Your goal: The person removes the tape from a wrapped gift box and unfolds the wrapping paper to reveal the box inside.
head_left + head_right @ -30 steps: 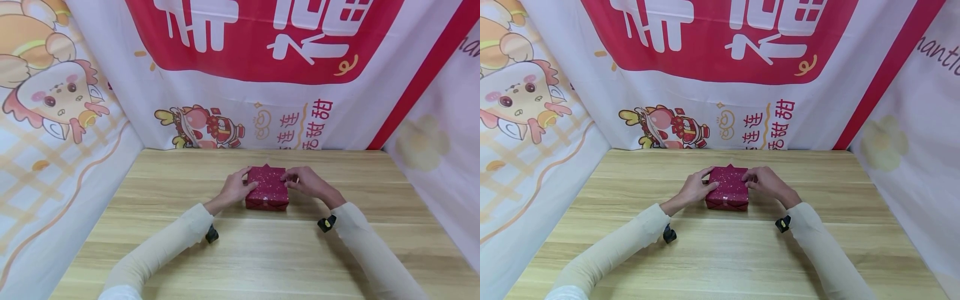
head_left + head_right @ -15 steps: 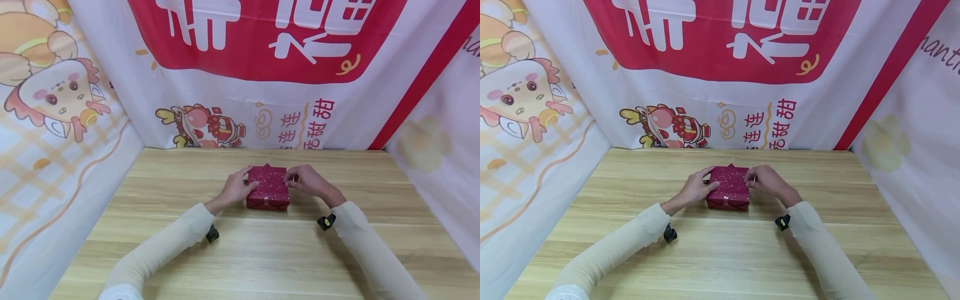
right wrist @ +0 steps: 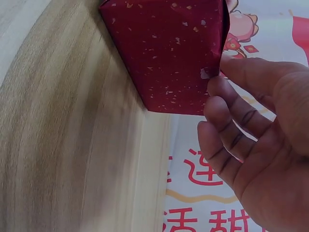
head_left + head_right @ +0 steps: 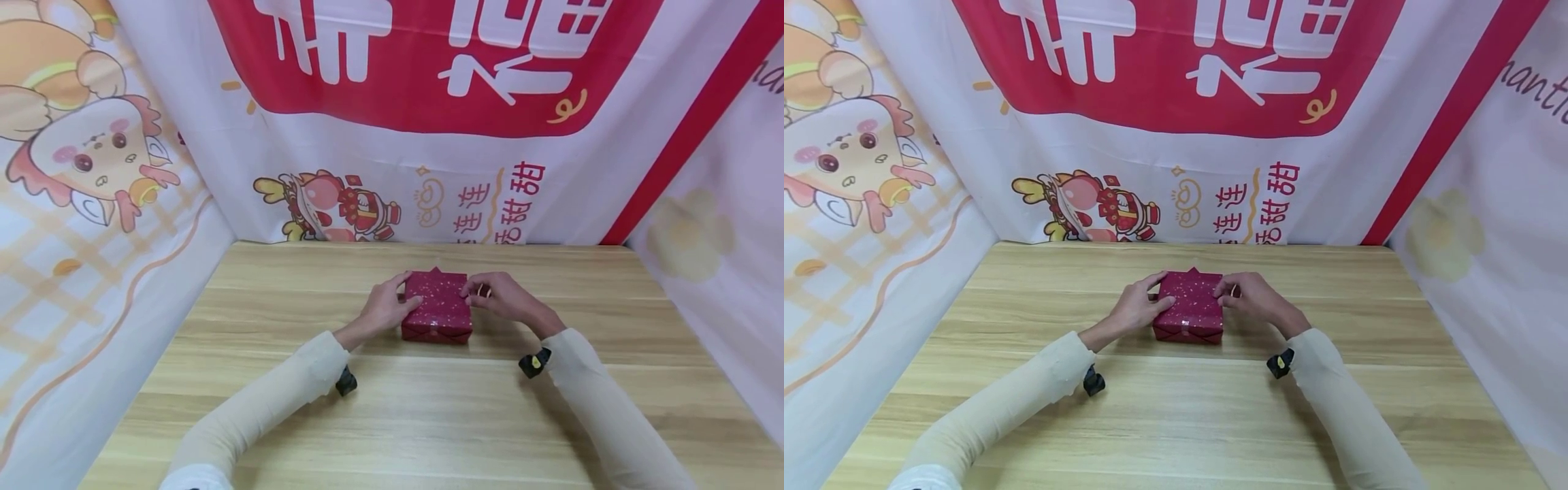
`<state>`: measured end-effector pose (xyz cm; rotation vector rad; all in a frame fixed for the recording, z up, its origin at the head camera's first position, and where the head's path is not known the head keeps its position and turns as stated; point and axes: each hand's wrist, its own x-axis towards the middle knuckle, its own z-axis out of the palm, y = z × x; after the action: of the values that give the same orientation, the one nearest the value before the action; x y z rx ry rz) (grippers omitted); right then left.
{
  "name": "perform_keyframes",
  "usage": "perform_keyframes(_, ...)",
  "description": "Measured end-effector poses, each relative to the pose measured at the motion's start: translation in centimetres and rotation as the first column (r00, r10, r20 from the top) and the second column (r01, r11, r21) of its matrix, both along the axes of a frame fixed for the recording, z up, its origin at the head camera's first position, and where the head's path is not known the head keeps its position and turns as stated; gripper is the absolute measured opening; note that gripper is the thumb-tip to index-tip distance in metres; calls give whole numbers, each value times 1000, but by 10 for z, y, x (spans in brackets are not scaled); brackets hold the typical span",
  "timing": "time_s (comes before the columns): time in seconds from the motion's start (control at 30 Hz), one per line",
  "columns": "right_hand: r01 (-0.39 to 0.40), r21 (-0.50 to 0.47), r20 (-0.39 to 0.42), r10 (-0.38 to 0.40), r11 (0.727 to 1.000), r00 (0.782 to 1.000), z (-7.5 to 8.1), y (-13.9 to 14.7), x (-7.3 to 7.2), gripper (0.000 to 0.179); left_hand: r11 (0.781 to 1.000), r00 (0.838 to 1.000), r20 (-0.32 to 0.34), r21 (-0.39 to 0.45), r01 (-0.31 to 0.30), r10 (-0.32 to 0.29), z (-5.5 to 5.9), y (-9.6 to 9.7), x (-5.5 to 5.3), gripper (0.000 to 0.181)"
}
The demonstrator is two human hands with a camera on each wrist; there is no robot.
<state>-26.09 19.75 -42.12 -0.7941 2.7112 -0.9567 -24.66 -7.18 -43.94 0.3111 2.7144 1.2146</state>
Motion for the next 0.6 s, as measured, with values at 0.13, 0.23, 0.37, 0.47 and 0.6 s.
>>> perform_keyframes(0.13,8,-6,5,-8,1000,1000,1,1,-1,7,1000,1000,6,0,2,-2,0,0,-1,65)
perform_keyframes(0.23,19,-21,5,-19,1000,1000,2,1,-1,7,1000,1000,10,6,4,-4,-1,0,-1,65)
perform_keyframes(0.37,35,-35,0,-35,999,999,4,1,1,7,1000,1000,16,19,6,-6,0,1,-1,65)
perform_keyframes(0.47,34,-30,0,-34,999,999,4,0,2,7,1000,1000,19,20,4,-4,0,2,-1,65)
perform_keyframes(0.6,18,-19,13,-18,1000,1000,5,-2,1,8,1000,1000,20,11,-3,3,-1,1,-1,65)
